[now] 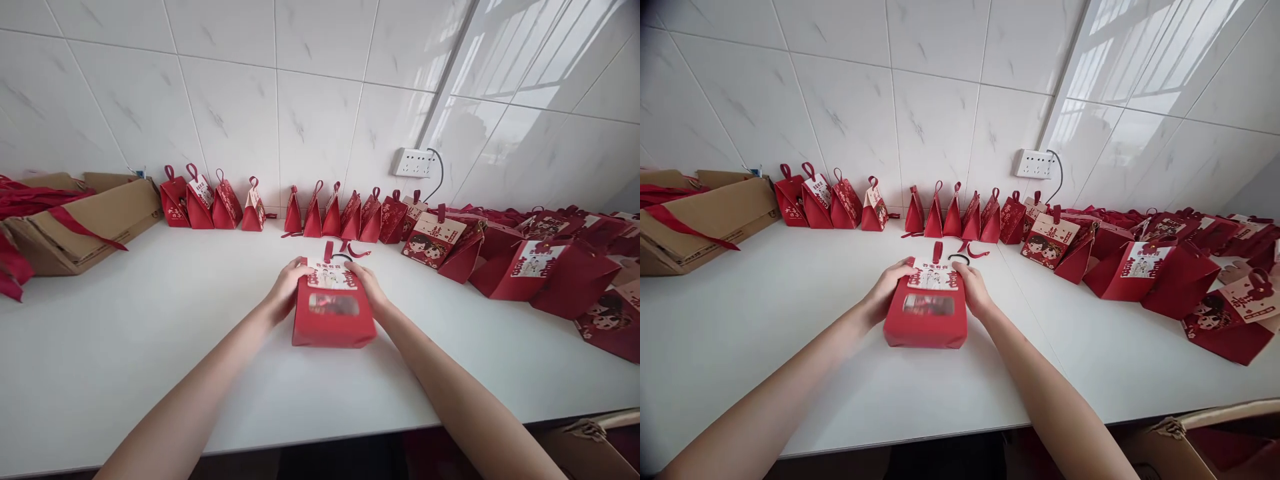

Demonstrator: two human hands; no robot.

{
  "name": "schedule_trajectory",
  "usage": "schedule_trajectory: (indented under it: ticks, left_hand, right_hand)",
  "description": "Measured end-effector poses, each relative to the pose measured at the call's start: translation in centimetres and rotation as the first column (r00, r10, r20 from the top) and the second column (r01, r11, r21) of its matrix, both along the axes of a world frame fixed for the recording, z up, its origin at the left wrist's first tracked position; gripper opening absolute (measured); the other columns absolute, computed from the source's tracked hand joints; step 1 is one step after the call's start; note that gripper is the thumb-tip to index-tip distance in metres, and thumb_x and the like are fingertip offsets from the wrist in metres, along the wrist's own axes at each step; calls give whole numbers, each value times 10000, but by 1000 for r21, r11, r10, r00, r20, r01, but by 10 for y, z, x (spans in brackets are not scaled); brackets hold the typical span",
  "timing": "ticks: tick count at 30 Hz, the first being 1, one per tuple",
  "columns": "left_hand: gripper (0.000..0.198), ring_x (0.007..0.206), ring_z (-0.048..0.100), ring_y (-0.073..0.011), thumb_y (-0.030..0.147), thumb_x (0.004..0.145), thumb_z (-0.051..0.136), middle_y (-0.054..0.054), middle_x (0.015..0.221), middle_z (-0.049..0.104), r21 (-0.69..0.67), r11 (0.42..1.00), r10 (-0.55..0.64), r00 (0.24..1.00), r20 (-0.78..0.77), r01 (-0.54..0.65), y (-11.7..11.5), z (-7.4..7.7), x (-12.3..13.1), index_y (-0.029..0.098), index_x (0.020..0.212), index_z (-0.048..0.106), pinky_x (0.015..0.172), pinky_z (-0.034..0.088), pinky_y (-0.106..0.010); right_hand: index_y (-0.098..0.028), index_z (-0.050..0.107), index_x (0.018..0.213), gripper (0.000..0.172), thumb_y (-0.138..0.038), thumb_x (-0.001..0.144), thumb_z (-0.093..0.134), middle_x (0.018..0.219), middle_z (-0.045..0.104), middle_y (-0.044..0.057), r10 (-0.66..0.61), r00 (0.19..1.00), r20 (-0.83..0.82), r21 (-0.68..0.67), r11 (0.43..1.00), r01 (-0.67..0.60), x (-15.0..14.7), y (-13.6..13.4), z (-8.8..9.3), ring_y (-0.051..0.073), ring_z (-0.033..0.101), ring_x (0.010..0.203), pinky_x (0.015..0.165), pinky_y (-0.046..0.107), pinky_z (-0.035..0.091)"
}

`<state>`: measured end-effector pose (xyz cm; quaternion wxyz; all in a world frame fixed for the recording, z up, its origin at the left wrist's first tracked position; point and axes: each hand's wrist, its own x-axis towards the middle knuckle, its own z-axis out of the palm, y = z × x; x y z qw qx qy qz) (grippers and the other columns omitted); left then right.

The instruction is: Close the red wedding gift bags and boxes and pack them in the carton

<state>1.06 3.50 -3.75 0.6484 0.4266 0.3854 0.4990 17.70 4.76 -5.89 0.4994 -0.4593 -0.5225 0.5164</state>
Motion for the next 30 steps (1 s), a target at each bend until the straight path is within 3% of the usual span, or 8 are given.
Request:
schedule_trajectory:
  ticks: [6,9,12,14,17,20,23,30]
  left_hand:
    - [255,622,556,-138,375,692,683,11,675,582,397,913,196,954,-228,-93,-11,13,-1,176,786,554,561,443,-229]
    - [206,552,482,-101,362,733,654,40,600,528,569,819,289,908,-304,-71,-18,13,0,185,767,553,514,383,-193]
    - [191,530,456,-94,366,767,619,44,582,522,595,804,246,904,-350,11,-21,11,2,188,800,557,509,367,-192]
    - [188,517,438,-91,363,774,610,49,569,508,587,809,210,910,-358,44,-21,10,3,188,799,549,499,355,-193]
    - [180,506,422,-86,351,780,603,56,558,491,590,804,176,918,-355,73,-21,9,4,185,790,534,493,348,-194]
    - [178,504,412,-80,341,787,597,60,559,477,590,801,144,924,-354,101,-22,10,6,182,773,519,492,346,-192]
    - [181,499,398,-71,331,788,596,64,559,457,585,803,116,931,-345,116,-26,11,8,181,748,503,482,337,-185]
    - [144,497,444,-70,311,761,622,64,566,512,557,825,99,944,-314,98,-34,14,14,188,772,549,488,380,-175]
  right_hand:
    - [-200,558,720,300,-481,819,522,652,554,-14,-214,975,58,386,905,176,2,-20,17,130,504,587,534,235,401]
    - [-226,577,930,175,-370,839,537,826,618,16,-310,943,119,639,751,166,4,-29,24,158,571,740,644,265,454]
    - [-236,566,1035,229,-258,807,582,947,632,49,-358,911,204,825,564,37,5,-34,28,187,584,863,740,313,464]
    - [-233,589,979,186,-242,794,599,921,641,47,-372,897,240,849,528,-8,4,-37,32,192,588,845,738,328,464]
    - [-212,597,796,78,-289,802,594,769,634,15,-377,906,192,770,630,99,0,-41,38,160,576,704,648,290,455]
    - [-190,537,631,244,-364,784,611,587,547,-29,-341,933,113,574,789,219,-1,-42,44,98,470,517,499,227,380]
    - [-179,529,587,314,-425,744,646,542,509,-38,-226,973,48,429,884,184,2,-41,47,81,430,484,461,210,343]
    - [-166,558,542,333,-421,731,660,529,521,-26,-166,984,69,429,895,121,4,-43,51,75,421,486,463,205,329]
